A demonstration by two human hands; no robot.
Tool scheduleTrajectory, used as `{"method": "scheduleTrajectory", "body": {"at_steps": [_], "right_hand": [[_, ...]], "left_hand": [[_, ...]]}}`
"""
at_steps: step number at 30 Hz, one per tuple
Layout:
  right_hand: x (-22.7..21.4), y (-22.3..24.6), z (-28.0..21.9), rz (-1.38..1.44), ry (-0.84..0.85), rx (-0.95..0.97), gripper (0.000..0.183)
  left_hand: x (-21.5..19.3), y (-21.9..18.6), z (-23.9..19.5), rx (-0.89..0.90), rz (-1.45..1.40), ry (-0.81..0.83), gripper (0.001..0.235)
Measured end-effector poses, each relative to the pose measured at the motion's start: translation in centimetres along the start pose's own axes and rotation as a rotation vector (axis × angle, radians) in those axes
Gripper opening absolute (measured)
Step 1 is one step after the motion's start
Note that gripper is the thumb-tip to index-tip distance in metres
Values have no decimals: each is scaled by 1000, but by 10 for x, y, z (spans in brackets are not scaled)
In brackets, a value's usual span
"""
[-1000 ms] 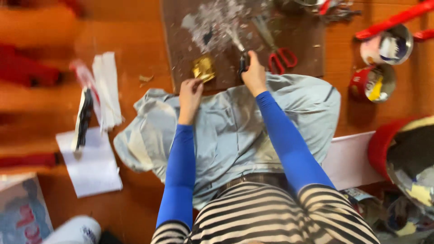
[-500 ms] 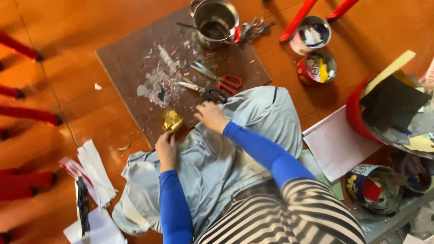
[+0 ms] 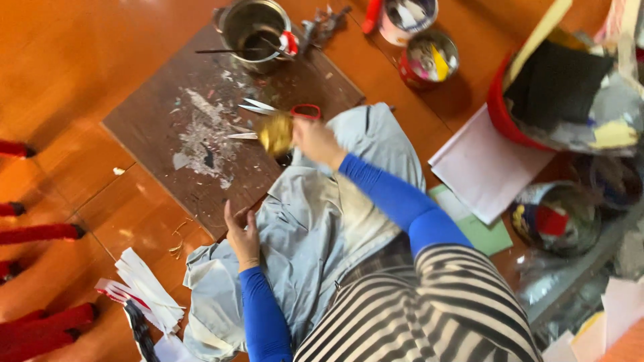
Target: Cutting paper and gold leaf using scissors for traditional craft preparation.
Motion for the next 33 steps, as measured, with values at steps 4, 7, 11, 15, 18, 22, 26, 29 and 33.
{"method": "scheduleTrajectory", "body": {"at_steps": [4,7,11,15,18,22,26,29,33], "right_hand": [[-85,-68,46,-8,-356,-49,15],[-102,-169,72,60,-445,217,20],[-85,-293,80,-77,-560,479,22],[-26,-394,96,-21,-637,528,28],[-23,-366,99,537,-453,370,60],[-55,-331,59,465,-497,297,60],[-103,-296,-36,71,-458,304,45],[-100,-298,-119,-394,-420,141,45],[-84,-306,-195,-695,-342,25,47]], "left_hand": [[4,28,-2,-185,189,33,53],[8,42,-6,-92,249,126,32],[12,41,-9,-148,302,192,24],[21,36,-3,-193,356,249,22],[38,21,0,-226,301,320,21],[75,-16,14,-165,280,415,20],[122,-62,35,-151,169,427,17],[155,-101,55,4,158,417,16],[205,-195,83,340,115,432,21]]}}
Point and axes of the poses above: each hand's wrist, its own z-axis towards the middle knuckle, its own x-axis out of the palm, y = z × x, the point moved 3 cm from there along z, towards the middle knuckle, and after that the axes turned 1 degree about -z, right-handed, at the moved point
